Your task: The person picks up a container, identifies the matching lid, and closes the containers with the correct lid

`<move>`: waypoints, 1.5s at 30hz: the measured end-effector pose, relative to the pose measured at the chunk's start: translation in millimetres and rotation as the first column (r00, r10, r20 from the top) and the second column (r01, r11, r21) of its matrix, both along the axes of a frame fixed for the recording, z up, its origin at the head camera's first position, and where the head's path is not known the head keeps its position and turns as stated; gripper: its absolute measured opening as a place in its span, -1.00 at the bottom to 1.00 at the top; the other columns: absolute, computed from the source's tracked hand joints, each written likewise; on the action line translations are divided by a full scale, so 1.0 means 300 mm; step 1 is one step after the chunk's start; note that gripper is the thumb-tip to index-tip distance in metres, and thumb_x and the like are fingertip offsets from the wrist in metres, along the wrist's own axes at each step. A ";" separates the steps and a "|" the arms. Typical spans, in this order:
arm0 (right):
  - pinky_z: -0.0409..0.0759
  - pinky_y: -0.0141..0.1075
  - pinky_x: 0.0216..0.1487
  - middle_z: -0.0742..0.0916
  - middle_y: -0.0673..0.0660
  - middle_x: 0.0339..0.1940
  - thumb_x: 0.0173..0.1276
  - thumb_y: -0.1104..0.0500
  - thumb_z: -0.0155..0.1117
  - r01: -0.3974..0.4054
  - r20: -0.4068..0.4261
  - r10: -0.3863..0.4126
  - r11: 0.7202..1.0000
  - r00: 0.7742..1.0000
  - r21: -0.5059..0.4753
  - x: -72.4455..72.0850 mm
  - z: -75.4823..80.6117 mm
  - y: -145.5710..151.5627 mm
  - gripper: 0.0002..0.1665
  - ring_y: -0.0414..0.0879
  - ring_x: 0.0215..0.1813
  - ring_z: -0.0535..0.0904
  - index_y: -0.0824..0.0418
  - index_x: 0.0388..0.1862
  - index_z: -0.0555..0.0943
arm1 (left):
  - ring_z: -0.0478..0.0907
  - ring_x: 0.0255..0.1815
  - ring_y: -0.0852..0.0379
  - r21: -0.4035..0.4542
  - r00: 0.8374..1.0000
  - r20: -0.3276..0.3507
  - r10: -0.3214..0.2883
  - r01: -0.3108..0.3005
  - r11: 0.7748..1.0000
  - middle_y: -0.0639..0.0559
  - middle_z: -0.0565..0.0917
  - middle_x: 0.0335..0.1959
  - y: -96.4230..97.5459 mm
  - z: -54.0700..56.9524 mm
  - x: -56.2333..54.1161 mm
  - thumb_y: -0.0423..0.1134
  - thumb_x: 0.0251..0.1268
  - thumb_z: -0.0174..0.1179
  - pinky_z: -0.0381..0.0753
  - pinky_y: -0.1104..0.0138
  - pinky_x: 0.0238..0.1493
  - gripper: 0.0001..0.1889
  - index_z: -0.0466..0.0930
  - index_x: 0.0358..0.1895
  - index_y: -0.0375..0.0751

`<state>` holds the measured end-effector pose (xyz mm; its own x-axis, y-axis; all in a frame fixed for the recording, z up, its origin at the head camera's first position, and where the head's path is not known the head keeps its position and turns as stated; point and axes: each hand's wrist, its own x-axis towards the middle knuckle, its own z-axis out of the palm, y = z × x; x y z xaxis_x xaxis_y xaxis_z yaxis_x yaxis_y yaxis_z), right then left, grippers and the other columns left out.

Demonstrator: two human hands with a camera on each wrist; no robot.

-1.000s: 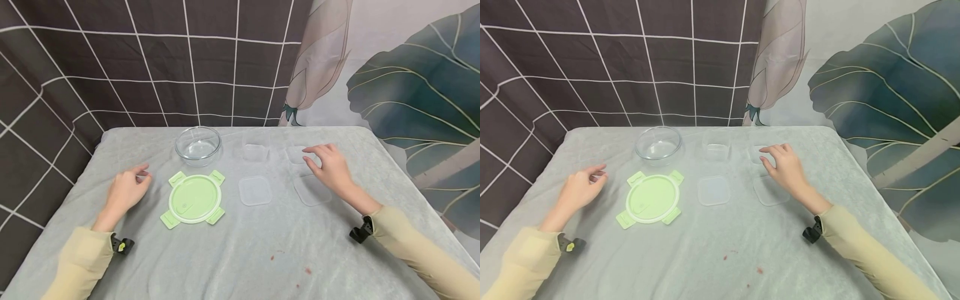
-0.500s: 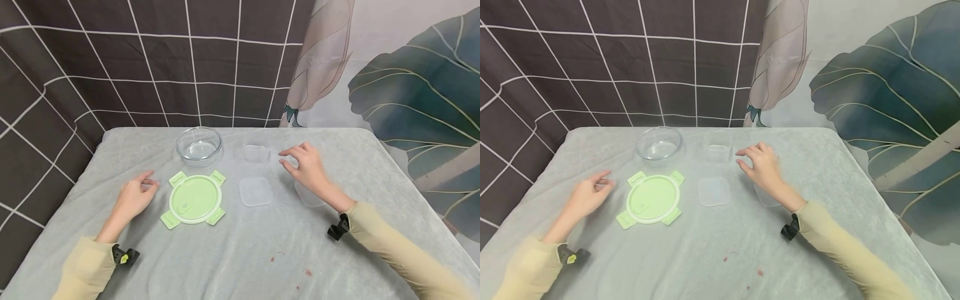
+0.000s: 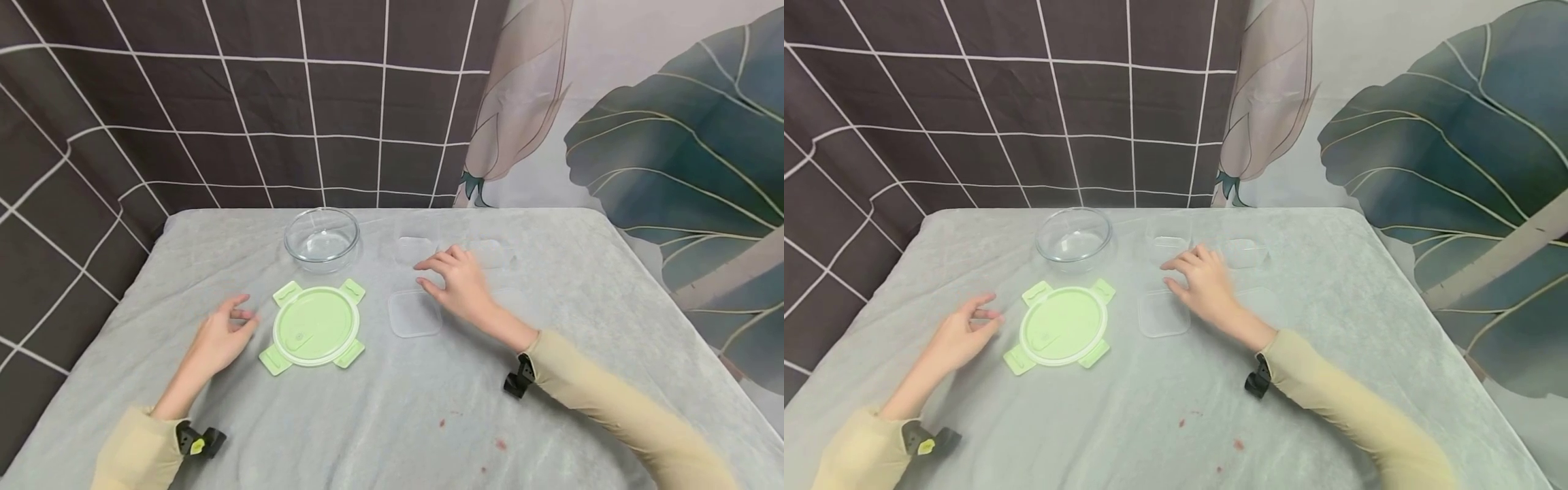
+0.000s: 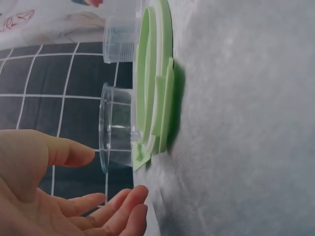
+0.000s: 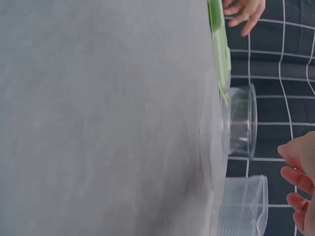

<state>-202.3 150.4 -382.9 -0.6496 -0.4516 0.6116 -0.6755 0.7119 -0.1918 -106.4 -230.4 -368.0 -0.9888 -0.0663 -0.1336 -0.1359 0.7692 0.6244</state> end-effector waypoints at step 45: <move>0.60 -0.19 0.00 0.76 0.06 -0.12 0.17 0.05 0.43 -0.173 0.531 0.099 0.981 0.842 0.091 -0.094 -0.021 -0.339 -0.51 -0.07 -0.10 0.68 0.15 0.08 0.63 | 0.64 -0.36 0.13 0.199 0.989 0.136 -0.051 0.023 0.980 -0.28 0.65 -0.17 0.006 -0.062 0.108 -0.24 0.36 0.11 0.69 0.36 -0.31 -0.41 0.23 0.32 -0.58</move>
<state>-230.6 48.7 -389.2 -0.7817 -0.6102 0.1292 -0.5934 0.6638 -0.4553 -74.2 -228.6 -386.5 -0.9608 0.0115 -0.2769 -0.2059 0.6392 0.7409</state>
